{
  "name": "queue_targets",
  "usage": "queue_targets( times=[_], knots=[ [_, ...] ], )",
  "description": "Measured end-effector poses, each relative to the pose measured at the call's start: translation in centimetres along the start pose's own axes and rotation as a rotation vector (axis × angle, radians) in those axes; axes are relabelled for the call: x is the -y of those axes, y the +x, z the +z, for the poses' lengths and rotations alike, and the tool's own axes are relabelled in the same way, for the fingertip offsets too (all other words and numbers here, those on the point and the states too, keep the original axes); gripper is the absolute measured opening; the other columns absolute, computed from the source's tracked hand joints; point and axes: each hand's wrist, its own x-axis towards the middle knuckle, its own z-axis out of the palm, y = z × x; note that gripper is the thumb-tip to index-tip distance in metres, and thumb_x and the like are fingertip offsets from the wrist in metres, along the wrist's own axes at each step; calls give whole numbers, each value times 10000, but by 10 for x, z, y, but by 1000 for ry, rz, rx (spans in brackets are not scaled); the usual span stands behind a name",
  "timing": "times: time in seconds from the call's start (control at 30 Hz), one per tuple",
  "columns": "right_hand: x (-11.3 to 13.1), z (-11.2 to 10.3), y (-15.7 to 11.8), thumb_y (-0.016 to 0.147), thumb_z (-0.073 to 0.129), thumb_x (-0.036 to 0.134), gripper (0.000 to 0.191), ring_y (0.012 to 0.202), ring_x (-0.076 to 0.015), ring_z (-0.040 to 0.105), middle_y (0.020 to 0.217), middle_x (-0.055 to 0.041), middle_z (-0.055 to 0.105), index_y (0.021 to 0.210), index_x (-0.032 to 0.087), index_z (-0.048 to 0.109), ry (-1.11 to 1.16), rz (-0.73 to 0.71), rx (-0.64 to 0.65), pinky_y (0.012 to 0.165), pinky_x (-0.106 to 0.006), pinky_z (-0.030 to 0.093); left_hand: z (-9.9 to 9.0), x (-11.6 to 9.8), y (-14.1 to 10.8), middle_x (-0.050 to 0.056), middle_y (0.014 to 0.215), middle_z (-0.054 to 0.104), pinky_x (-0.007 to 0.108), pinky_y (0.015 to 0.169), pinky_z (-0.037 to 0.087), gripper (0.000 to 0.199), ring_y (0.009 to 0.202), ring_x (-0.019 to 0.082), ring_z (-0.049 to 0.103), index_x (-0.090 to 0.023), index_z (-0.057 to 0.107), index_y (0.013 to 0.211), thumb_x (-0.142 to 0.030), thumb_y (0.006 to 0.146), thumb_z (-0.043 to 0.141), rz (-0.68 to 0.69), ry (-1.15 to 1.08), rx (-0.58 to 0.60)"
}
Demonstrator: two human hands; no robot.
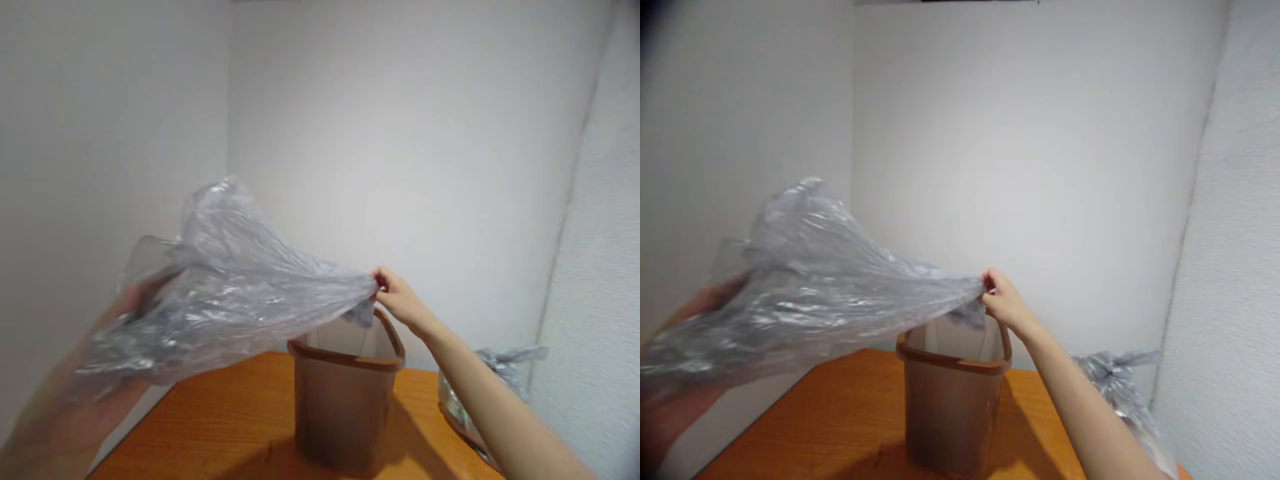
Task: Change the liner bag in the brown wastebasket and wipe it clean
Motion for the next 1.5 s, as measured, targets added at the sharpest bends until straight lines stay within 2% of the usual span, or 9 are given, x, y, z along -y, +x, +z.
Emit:
queue_targets(
  times=[0.1, 0.2, 0.43, 0.6, 0.83, 1.03, 1.2, 1.37, 1.5],
  knots=[
    [-13, 3, -15, 592, 743, 224, 255, 818, -195, 584, 832, -14, 637, 804, 198, 603, -25, 99, 60, 756, -339, 460, 15, 14, -13, -44, 1148, 751, 336, 1010, 508, 565, 1234, 263, 581, -276, 616, 1302, -588, 831, 627, -222, -58, 160],
    [-4, -2, -33, 717, 710, 356, 280, 936, -225, 597, 984, -63, 652, 930, 205, 607, -59, 123, -23, 811, -362, 453, 34, 30, -26, 15, 1120, 762, 330, 964, 541, 627, 1196, 283, 621, -242, 670, 1237, -626, 743, 701, -403, -68, 328],
    [69, 4, -68, 927, 416, 632, 450, 643, -149, 491, 659, 29, 505, 736, 232, 493, -71, 106, 65, 608, -283, 378, 76, 53, -49, 51, 1342, 644, 373, 1051, 474, 621, 1270, 305, 564, -261, 650, 1266, -653, 784, 645, -342, -63, 629],
    [81, 17, -58, 875, 547, 594, 409, 678, -155, 524, 707, 7, 578, 736, 210, 554, -41, 128, 194, 615, -274, 391, 109, 60, -58, 75, 1405, 590, 414, 1109, 409, 666, 1335, 302, 501, -258, 566, 1365, -608, 806, 655, -334, -71, 801],
    [43, -7, -41, 820, 694, 486, 308, 595, -106, 542, 712, 31, 615, 851, 192, 608, 488, 327, 39, 563, -226, 420, 121, 59, -32, 63, 1293, 677, 297, 973, 493, 468, 1227, 259, 588, -206, 666, 1251, -469, 863, 648, -257, -159, 601],
    [15, -30, -59, 800, 762, 265, 126, 745, -119, 682, 839, 31, 725, 866, 213, 668, 1016, 442, -226, 732, -247, 572, 98, 73, -10, 50, 1197, 722, 236, 779, 568, 245, 1023, 190, 679, -190, 722, 1100, -292, 905, 615, -318, -269, 343],
    [-11, -44, -83, 834, 663, 158, 103, 884, -157, 724, 955, -24, 772, 924, 202, 688, 1348, 502, -376, 837, -304, 602, 71, 90, -5, 64, 1124, 747, 280, 801, 593, 225, 928, 180, 719, -171, 695, 1096, -228, 944, 539, -532, -436, 253],
    [-51, -50, -116, 806, 653, 107, 166, 782, -163, 733, 892, -49, 778, 956, 168, 693, 1453, 528, -385, 764, -307, 621, 54, 112, -4, 129, 1010, 762, 433, 890, 580, 224, 928, 256, 741, -98, 639, 1099, -149, 956, 474, -648, -565, 269],
    [-88, -36, -141, 823, 624, 63, 221, 873, -170, 737, 990, -51, 775, 1001, 175, 691, 1455, 603, -399, 806, -305, 610, 45, 135, -10, 128, 879, 770, 455, 878, 579, 163, 855, 273, 757, -85, 622, 1000, -98, 938, 473, -706, -554, 243]
  ],
)
